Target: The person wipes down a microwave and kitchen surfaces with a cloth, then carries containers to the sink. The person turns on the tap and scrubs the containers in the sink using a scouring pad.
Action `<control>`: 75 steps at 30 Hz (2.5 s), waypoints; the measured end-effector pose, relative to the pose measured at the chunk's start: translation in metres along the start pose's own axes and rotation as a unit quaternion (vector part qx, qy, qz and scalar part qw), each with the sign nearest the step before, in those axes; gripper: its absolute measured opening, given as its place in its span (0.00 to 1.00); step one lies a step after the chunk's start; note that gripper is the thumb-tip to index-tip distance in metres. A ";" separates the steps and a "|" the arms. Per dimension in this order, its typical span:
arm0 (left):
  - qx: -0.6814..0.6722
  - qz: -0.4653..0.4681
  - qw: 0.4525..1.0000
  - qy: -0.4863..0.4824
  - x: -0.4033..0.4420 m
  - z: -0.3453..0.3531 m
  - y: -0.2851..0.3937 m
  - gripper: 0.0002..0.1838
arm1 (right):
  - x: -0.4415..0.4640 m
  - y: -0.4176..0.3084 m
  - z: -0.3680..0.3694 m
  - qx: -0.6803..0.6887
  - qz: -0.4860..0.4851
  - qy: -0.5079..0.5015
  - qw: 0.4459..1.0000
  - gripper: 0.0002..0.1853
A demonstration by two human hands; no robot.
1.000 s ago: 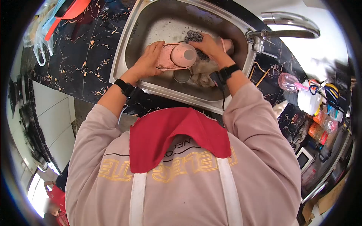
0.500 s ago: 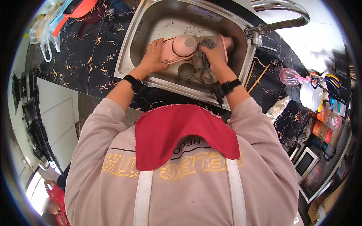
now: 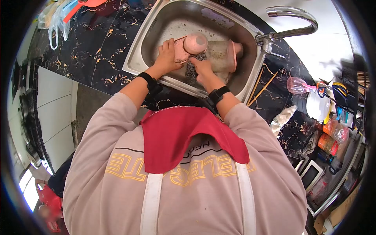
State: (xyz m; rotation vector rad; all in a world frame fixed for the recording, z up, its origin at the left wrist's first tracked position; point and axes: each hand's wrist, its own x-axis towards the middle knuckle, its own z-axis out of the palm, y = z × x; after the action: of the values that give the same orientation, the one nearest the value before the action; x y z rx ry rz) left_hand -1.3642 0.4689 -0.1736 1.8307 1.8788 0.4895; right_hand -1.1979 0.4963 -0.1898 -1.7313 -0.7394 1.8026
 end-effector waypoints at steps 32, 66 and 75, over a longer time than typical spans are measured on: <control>-0.118 -0.042 0.992 0.032 -0.009 -0.005 0.009 0.55 | -0.020 -0.026 0.006 -0.493 -0.526 -0.105 0.685 0.17; -0.180 0.029 0.971 0.157 0.006 0.022 -0.022 0.52 | -0.005 -0.051 0.015 -0.509 -0.615 -0.176 0.576 0.19; -0.133 -0.095 0.986 0.029 -0.001 -0.020 0.006 0.62 | -0.013 -0.082 -0.025 -0.409 -0.452 -0.141 0.780 0.17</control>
State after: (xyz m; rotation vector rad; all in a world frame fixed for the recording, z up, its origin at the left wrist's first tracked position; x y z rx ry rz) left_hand -1.3703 0.4697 -0.1536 1.4654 1.8988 0.6933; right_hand -1.1726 0.5458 -0.1234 -1.0862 -2.2653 1.0566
